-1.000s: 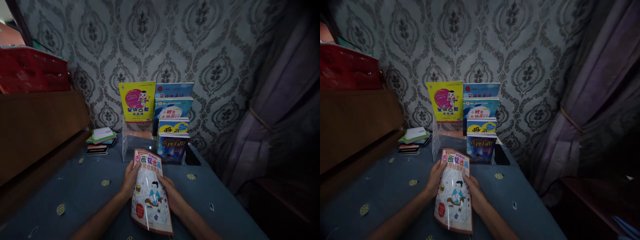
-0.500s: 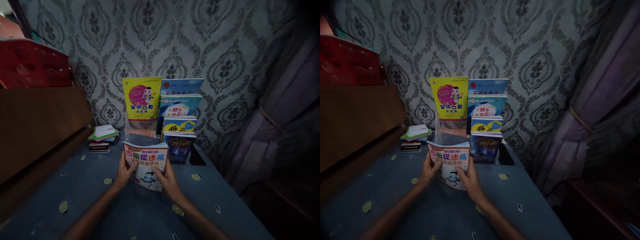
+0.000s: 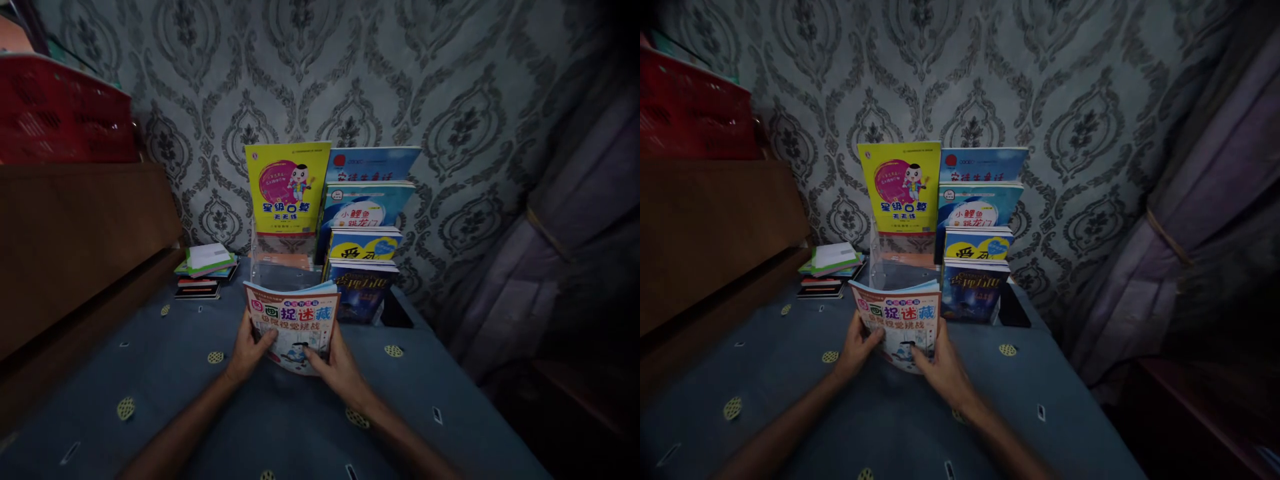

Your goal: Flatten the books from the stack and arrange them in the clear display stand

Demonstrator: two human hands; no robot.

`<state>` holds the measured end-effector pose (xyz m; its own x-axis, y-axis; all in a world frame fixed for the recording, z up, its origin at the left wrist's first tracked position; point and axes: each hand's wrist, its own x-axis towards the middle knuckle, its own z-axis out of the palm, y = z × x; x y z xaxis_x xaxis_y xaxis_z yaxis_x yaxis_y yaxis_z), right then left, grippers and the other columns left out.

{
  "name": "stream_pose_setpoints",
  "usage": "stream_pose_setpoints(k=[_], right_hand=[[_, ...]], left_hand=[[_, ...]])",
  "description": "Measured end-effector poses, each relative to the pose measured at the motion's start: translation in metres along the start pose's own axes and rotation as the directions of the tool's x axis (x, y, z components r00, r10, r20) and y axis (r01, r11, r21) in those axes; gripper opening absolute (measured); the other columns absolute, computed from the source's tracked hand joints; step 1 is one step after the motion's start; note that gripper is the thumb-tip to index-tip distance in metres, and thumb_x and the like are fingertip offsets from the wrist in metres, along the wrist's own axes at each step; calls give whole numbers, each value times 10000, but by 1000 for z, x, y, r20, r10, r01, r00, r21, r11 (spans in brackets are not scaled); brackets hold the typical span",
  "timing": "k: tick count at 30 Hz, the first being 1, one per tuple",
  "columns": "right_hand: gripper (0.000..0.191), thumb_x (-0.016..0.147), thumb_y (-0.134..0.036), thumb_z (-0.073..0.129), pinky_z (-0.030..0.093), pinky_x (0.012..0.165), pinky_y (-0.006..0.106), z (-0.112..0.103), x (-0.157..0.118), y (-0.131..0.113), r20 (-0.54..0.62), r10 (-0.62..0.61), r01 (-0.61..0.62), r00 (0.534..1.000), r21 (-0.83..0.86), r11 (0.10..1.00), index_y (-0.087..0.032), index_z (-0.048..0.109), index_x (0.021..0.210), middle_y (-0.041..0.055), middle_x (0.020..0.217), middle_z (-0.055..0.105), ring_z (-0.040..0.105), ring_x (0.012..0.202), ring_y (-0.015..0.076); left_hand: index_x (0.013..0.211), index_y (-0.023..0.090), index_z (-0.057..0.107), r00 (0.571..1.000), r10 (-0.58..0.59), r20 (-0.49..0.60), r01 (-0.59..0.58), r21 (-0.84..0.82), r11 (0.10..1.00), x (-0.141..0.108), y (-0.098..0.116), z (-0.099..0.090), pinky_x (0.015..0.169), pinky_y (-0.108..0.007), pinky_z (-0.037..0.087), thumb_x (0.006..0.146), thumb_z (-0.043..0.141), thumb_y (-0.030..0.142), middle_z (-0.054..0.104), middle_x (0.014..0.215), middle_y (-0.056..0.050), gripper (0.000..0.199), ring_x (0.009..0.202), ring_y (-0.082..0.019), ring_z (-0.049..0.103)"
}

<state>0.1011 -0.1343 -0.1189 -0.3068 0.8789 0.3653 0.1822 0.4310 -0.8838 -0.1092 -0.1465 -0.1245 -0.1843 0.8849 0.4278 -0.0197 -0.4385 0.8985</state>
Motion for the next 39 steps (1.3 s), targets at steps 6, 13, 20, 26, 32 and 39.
stream_pose_setpoints(k=[6,13,20,26,32,39], right_hand=[[584,842,-256,548,536,971,477,-17,7,-7,85,-21,40,996,-228,973,-194,432,1412,120,1212,695,661,1115,295],[420,834,-214,517,562,748,387,-18,32,-19,42,-125,131,991,-339,931,-211,515,1253,78,972,735,694,877,275],[349,857,-266,512,549,721,369,-12,68,-39,-39,-168,144,985,-345,928,-205,517,1200,67,911,730,696,788,254],[399,867,-306,542,555,882,420,-29,103,-50,65,-197,207,978,-253,945,-213,548,1255,100,1171,719,688,1043,279],[331,886,-338,570,597,751,378,-40,115,-52,273,-110,137,956,-82,987,-206,642,1180,106,1175,722,697,994,259],[362,887,-284,568,584,834,388,-45,109,-61,291,-140,183,946,-126,975,-220,654,1232,83,1155,741,675,1093,272]], left_hand=[[1160,196,527,998,24,55,-29,100,995,4,5,-7,988,-392,517,751,771,434,702,1191,-95,533,1113,-256,663],[1078,209,530,994,104,-25,-93,283,955,26,11,-13,849,-342,547,763,763,431,739,1008,-52,450,926,-222,703],[1140,199,536,976,212,-50,-190,280,941,69,21,-17,906,-340,532,802,721,490,722,1098,-77,483,1011,-225,687],[1149,166,634,954,-6,299,-63,219,974,108,55,-44,904,-372,551,789,722,508,717,1210,-101,504,1088,-272,678],[1049,159,733,732,-314,605,77,384,920,121,73,-79,828,-331,566,781,769,457,774,1012,-67,403,945,-245,709],[1178,163,682,660,-349,665,132,354,926,118,67,-76,895,-343,565,754,811,392,757,1127,-80,499,1020,-232,702]])
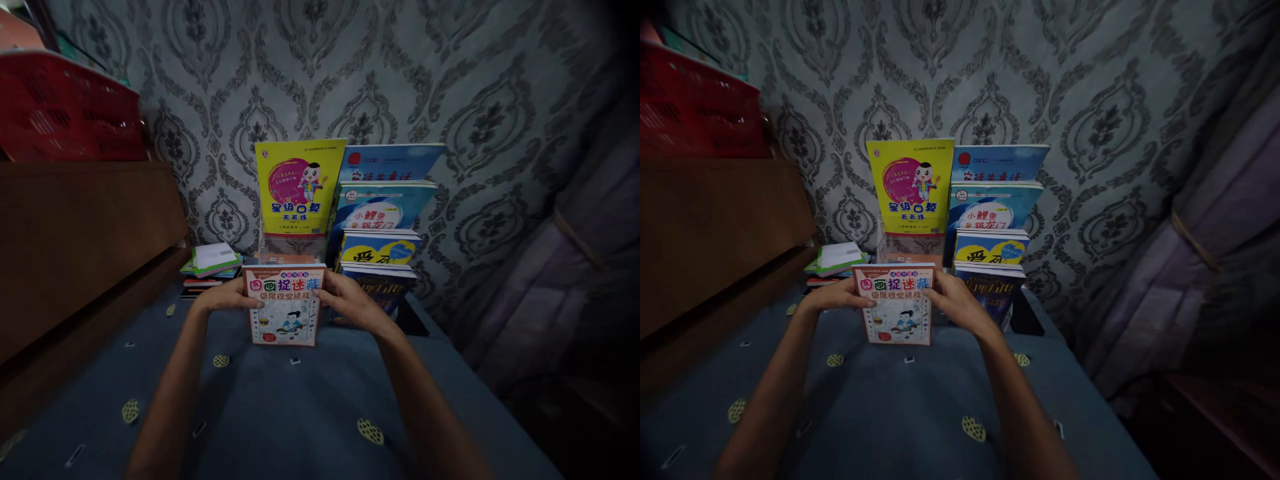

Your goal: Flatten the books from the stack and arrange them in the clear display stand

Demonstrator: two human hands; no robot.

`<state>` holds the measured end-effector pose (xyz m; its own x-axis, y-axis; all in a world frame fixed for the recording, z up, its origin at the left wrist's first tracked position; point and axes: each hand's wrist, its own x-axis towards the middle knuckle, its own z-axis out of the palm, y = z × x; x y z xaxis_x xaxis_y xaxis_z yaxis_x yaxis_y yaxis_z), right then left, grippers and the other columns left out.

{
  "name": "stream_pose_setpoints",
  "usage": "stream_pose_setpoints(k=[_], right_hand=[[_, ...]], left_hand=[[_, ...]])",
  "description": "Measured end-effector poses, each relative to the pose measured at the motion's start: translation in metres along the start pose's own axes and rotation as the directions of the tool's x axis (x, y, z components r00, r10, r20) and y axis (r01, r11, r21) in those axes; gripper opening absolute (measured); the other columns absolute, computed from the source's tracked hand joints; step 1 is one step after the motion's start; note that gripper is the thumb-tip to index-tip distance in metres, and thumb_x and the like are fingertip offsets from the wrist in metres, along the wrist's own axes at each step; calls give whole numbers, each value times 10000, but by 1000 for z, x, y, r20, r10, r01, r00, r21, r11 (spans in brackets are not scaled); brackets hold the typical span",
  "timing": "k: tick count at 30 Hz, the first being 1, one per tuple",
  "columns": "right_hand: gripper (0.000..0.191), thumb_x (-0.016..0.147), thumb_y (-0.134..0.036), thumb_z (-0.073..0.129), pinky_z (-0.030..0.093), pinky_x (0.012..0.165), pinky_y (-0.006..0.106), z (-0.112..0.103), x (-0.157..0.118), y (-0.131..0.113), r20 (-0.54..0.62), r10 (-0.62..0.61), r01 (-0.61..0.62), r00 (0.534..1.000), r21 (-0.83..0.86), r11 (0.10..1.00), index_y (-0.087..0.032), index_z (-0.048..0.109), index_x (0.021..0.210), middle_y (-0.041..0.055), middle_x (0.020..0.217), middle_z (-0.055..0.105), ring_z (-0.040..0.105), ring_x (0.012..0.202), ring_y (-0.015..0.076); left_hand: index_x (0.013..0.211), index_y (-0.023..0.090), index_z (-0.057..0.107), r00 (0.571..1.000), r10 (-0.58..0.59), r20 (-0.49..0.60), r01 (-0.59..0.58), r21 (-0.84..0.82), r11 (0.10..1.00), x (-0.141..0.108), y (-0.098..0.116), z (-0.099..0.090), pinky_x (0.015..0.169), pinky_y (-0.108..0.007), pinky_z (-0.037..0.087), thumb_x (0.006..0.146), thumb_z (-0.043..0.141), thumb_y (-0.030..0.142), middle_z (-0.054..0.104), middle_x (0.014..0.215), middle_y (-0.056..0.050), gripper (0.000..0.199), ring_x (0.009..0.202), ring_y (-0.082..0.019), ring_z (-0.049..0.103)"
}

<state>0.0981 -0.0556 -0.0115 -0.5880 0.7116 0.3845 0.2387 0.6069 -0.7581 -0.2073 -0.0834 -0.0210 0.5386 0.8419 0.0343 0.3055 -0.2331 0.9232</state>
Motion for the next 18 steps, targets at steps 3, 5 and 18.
stream_pose_setpoints(k=[3,5,18], right_hand=[[328,884,-280,570,570,851,388,-3,-3,-6,-8,-17,17,1000,-66,998,-218,675,1188,72,1143,748,682,1072,269],[284,880,-273,564,569,818,380,-4,-4,-9,-28,-16,13,999,-118,993,-216,695,1126,68,1111,756,696,1012,263],[244,905,-332,544,602,691,353,2,-1,-11,-291,-51,46,955,-21,999,-219,708,1047,44,884,746,707,767,217]], left_hand=[[1134,153,694,1000,-9,5,9,10,1000,0,3,3,913,-378,570,758,803,395,767,1092,-96,461,1018,-243,710],[1103,169,706,1000,3,-29,-2,45,999,0,5,4,904,-406,579,765,786,404,775,1061,-93,419,1015,-258,715],[837,208,732,794,356,-492,-2,585,811,5,23,16,760,-335,545,852,658,442,748,812,-38,246,841,-261,702]])
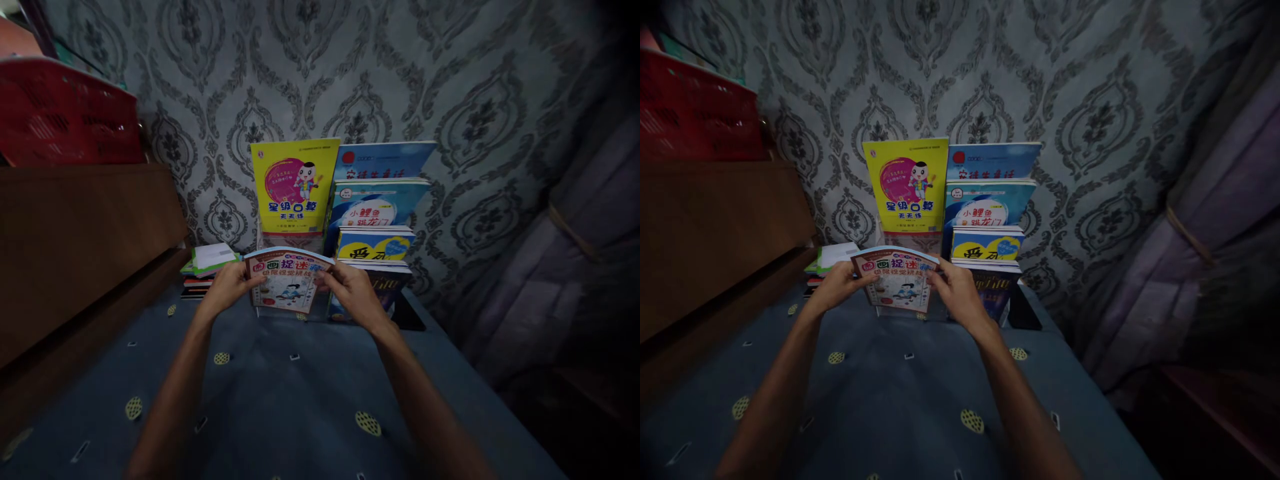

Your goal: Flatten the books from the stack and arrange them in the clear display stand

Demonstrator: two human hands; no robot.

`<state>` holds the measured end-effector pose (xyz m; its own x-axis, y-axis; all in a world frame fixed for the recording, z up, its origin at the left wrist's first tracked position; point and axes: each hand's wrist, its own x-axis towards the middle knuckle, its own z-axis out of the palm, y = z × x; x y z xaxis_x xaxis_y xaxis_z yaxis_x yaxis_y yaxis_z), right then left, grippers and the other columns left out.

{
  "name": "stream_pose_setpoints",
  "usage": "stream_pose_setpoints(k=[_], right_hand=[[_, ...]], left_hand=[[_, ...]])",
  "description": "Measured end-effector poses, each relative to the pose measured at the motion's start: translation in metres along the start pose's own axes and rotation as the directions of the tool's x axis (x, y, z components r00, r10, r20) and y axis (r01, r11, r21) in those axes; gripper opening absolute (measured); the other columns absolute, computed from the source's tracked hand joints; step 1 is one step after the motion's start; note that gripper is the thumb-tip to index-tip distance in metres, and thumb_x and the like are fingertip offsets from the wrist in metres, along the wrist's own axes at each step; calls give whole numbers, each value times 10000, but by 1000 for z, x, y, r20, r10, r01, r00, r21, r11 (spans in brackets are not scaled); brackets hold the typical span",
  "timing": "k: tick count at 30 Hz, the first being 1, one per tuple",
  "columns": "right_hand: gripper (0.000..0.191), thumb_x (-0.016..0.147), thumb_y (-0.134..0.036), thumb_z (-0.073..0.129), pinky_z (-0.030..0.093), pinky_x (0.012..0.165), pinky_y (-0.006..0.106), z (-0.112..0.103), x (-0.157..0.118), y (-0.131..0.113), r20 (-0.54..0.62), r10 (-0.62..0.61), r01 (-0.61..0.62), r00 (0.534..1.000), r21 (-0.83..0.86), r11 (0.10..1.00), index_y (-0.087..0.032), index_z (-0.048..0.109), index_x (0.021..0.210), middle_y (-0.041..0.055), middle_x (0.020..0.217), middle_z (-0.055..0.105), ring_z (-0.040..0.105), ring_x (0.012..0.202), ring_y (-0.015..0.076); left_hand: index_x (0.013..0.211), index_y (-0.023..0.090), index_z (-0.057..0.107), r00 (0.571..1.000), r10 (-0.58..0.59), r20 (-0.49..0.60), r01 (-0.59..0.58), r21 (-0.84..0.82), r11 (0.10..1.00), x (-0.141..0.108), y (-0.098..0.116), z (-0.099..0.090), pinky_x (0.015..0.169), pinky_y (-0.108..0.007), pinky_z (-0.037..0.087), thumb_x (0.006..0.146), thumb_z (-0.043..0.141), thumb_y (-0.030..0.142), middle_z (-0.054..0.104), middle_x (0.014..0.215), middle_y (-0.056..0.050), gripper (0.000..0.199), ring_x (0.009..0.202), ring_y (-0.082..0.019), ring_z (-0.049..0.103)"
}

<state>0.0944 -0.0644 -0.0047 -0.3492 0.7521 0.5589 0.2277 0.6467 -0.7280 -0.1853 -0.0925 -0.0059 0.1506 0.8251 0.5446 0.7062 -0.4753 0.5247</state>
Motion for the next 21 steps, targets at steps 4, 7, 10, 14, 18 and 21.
stream_pose_setpoints(k=[4,7,10,14,18,21], right_hand=[[233,928,-344,546,593,739,375,-2,-1,-7,-90,-48,43,995,-53,998,-225,711,1042,43,855,747,714,800,241],[243,957,-368,538,582,818,396,-5,-4,-15,-151,-108,93,983,-100,991,-245,712,1073,42,902,749,718,887,256],[272,981,-383,525,566,908,421,-9,-7,-24,-202,-176,153,963,-124,980,-270,691,1164,60,1048,745,698,1032,268],[303,989,-361,527,545,996,444,-12,-6,-36,-224,-274,261,935,-86,962,-278,638,1259,72,1232,689,653,1154,256],[314,984,-371,545,538,1029,434,-17,9,-44,-236,-327,325,915,-48,945,-269,605,1275,78,1284,660,649,1160,242],[338,982,-408,546,523,1055,439,-22,24,-49,-238,-358,354,903,-58,933,-268,591,1286,78,1303,649,637,1179,240]], left_hand=[[859,200,737,994,23,-107,-21,13,1000,1,12,-2,708,-323,538,864,640,473,760,828,-36,290,771,-243,686],[890,196,729,977,47,-208,-43,24,999,0,22,-1,677,-308,534,881,629,471,764,849,-41,293,759,-231,685],[940,196,711,948,74,-310,-70,25,997,-1,30,1,694,-302,544,910,604,465,764,889,-53,290,804,-230,699],[967,191,671,903,100,-418,-98,25,995,5,38,0,712,-282,558,928,594,449,751,895,-53,272,814,-208,705],[959,183,638,861,171,-478,-171,44,984,23,47,-8,735,-280,571,940,592,430,741,886,-45,251,804,-189,709],[1024,181,623,840,224,-494,-225,59,973,37,53,-15,749,-276,579,949,586,431,745,935,-43,264,826,-178,708]])
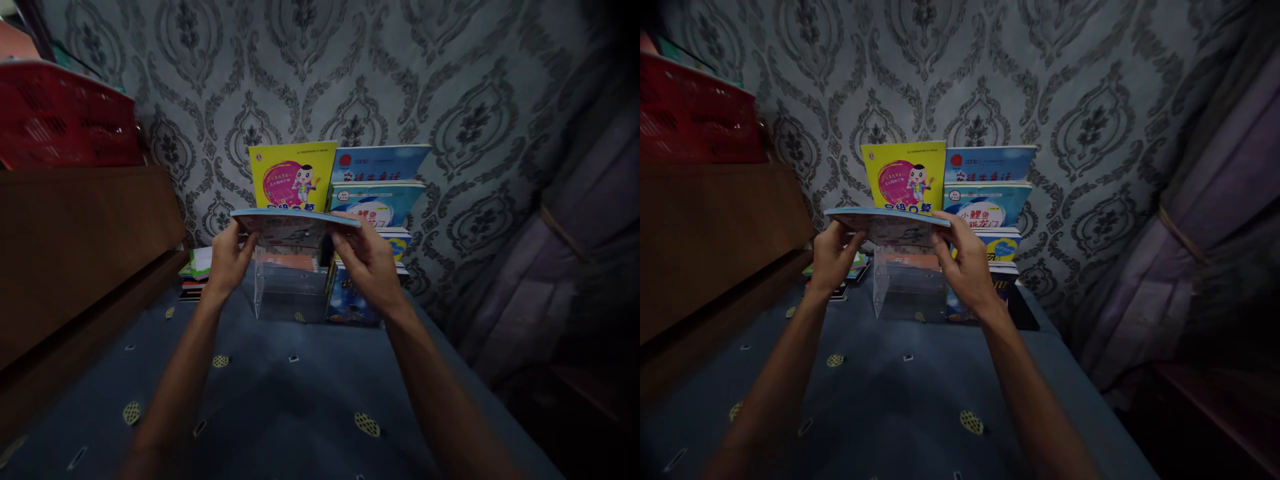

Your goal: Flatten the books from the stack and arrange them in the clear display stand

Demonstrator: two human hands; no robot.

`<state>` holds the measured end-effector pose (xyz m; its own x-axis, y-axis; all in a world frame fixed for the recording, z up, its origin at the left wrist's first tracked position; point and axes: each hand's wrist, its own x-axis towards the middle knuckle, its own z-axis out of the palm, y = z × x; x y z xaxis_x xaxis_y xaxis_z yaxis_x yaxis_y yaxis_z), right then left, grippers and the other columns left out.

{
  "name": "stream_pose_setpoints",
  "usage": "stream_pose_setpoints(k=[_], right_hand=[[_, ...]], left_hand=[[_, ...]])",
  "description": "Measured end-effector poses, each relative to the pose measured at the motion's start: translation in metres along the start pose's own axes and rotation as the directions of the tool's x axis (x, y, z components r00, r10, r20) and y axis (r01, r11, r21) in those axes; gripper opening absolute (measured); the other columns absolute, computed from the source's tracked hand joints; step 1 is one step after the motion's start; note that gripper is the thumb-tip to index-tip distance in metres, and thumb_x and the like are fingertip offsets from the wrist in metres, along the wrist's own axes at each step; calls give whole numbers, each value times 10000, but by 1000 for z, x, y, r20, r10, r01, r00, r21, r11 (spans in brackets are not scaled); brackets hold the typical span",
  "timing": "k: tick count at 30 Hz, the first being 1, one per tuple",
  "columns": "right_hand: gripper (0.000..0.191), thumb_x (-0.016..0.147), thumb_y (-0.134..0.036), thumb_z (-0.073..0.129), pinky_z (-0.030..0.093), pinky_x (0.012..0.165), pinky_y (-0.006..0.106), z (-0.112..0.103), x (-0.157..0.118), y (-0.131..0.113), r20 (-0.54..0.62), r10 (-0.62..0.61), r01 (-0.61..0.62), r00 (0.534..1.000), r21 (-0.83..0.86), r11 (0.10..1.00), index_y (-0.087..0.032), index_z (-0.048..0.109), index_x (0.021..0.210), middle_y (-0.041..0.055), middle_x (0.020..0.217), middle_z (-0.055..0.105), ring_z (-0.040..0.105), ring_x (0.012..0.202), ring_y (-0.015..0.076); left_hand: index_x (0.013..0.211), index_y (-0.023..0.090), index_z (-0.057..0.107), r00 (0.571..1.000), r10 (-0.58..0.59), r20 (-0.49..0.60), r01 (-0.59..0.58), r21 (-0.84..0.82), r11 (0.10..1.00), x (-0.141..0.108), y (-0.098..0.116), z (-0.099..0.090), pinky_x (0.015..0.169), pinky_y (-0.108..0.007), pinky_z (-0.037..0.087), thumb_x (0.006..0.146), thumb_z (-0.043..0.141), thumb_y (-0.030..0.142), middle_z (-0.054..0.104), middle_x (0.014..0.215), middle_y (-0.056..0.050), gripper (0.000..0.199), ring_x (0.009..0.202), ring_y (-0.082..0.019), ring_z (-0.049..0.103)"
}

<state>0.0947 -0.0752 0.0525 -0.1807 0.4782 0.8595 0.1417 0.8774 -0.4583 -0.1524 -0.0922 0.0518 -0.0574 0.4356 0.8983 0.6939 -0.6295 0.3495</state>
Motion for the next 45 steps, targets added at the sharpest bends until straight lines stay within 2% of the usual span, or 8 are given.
stream_pose_setpoints(k=[5,11,16,21,29,34,38,45], right_hand=[[344,981,-431,543,496,1084,453,-2,17,2,7,-50,50,999,5,999,-262,592,1278,80,1284,656,630,1190,250],[365,962,-476,553,522,1036,470,-1,25,14,16,-42,42,999,-25,999,-255,605,1248,86,1182,695,644,1154,285],[294,950,-414,560,554,973,453,1,27,23,59,-8,10,998,-45,999,-257,615,1193,63,1073,703,672,1043,262],[292,944,-351,557,558,971,441,4,32,25,80,-32,34,996,-22,999,-244,605,1211,79,1123,688,665,1046,249],[289,928,-341,563,570,950,423,9,46,33,61,-45,47,997,-27,999,-235,595,1195,84,1133,680,670,1020,239],[321,927,-336,566,555,963,440,4,46,32,79,-36,40,996,-41,998,-234,593,1230,82,1125,699,670,1027,248],[327,927,-338,560,556,935,475,0,48,29,112,-42,46,993,-34,998,-223,607,1230,85,1113,712,690,963,252],[279,923,-370,575,554,952,451,3,54,22,5,-105,105,994,-31,994,-256,596,1177,74,1162,696,673,1031,257]], left_hand=[[1073,169,630,999,36,-16,-36,-7,999,14,0,3,746,-262,574,959,583,407,746,961,-47,268,844,-172,701],[1126,173,635,1000,29,-3,-29,-16,999,17,-11,11,755,-263,563,960,573,411,749,1008,-55,296,893,-186,702],[1148,175,632,1000,-13,9,13,-9,1000,12,-25,16,761,-272,554,953,573,406,749,1018,-58,307,895,-190,701],[1131,193,625,999,-16,-34,17,20,1000,16,-33,19,740,-267,543,942,604,409,750,1004,-56,288,854,-183,697],[1082,193,617,998,-21,-65,18,-36,999,28,-31,23,746,-257,539,941,601,339,749,1012,-50,203,865,-176,694],[1066,198,621,999,-3,-52,2,-4,1000,29,-34,23,737,-274,545,936,618,378,740,962,-48,222,821,-178,686],[1052,201,618,999,14,-35,-13,22,1000,29,-34,21,735,-288,550,948,606,418,734,927,-44,241,791,-179,680],[1151,200,585,994,67,-90,-71,-36,997,41,-26,19,785,-293,558,975,555,486,729,1055,-69,337,910,-196,696]])
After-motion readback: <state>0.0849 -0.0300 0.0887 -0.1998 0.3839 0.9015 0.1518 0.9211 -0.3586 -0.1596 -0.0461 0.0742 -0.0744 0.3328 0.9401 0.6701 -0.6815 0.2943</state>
